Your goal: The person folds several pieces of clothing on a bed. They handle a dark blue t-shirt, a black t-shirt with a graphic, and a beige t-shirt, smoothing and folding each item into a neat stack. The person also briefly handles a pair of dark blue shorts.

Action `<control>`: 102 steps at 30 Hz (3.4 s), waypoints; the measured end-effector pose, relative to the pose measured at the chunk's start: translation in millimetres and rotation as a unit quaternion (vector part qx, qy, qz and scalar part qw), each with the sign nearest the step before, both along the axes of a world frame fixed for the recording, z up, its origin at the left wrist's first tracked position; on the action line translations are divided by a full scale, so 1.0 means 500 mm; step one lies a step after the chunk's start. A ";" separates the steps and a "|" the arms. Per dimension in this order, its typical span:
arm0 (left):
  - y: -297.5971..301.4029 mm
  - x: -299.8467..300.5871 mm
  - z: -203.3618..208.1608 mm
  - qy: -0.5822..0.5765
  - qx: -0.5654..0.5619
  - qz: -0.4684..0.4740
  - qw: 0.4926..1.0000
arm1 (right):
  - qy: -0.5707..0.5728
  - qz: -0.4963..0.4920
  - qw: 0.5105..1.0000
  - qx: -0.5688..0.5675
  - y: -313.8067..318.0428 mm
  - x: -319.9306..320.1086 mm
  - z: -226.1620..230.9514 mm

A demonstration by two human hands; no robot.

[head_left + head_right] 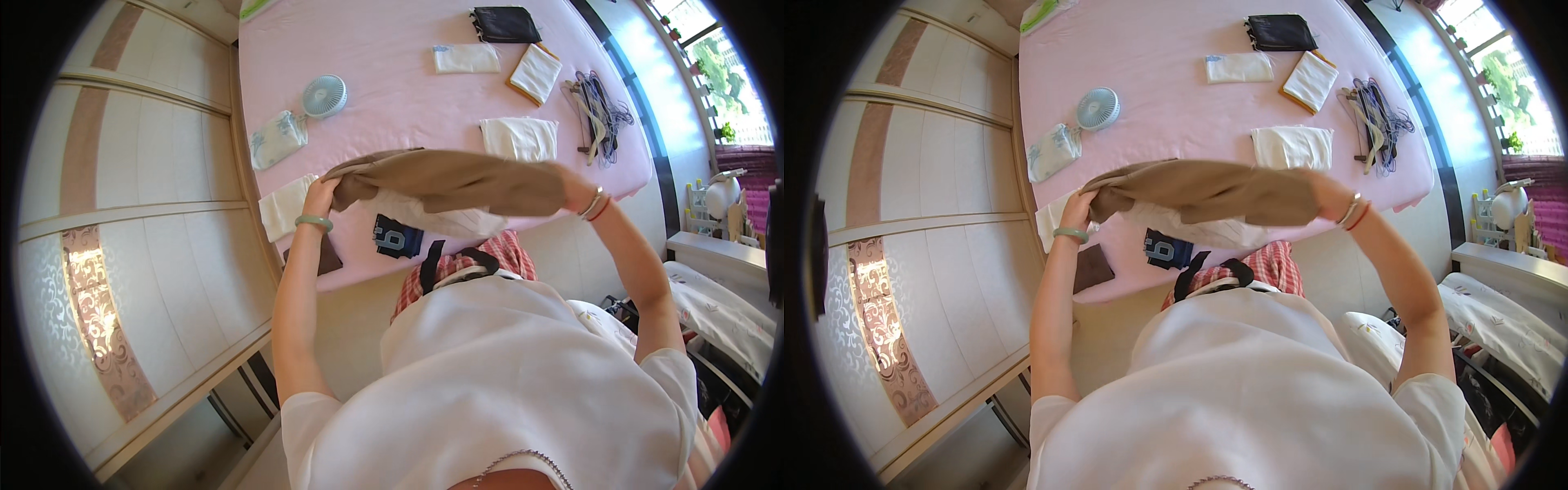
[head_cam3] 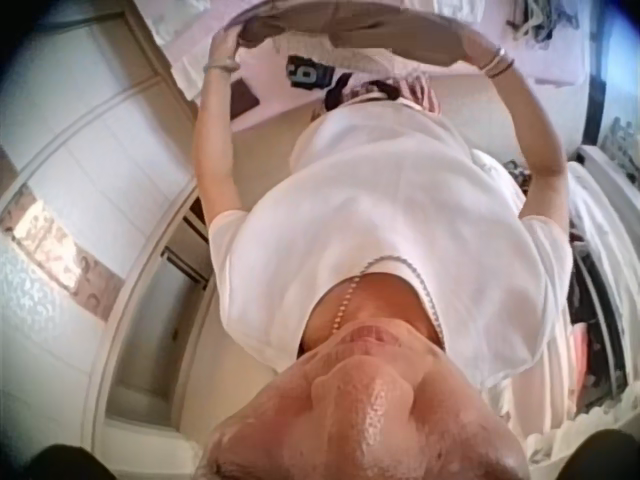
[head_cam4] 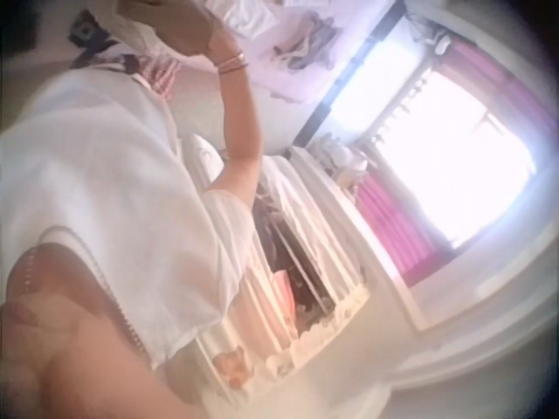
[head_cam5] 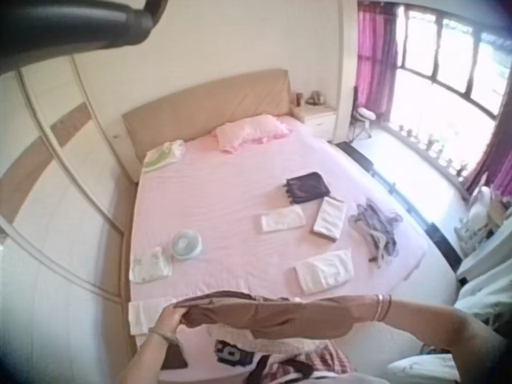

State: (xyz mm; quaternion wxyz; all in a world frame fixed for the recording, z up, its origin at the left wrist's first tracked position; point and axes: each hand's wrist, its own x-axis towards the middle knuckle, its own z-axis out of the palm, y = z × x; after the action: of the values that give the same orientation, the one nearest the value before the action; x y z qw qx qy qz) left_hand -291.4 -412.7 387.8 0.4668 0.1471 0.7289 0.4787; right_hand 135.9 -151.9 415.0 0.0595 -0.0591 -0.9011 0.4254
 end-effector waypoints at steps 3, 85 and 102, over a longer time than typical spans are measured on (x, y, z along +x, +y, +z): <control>-0.019 0.020 0.016 -0.060 0.017 0.040 0.997 | 0.001 -0.352 0.707 -0.613 0.086 0.023 0.012; 0.144 0.250 0.205 0.058 0.306 -0.061 0.948 | 0.179 -0.366 0.910 -0.080 0.013 -0.068 0.268; 0.090 0.246 0.273 0.222 0.071 -0.268 0.935 | 0.154 -0.197 0.967 -0.046 -0.112 -0.178 0.249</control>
State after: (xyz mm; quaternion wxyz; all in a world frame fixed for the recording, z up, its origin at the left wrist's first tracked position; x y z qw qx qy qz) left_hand -168.6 -367.5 524.5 0.3922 0.4724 0.7118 0.3410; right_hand 47.0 -207.8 539.7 0.2770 -0.1716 -0.8315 0.4499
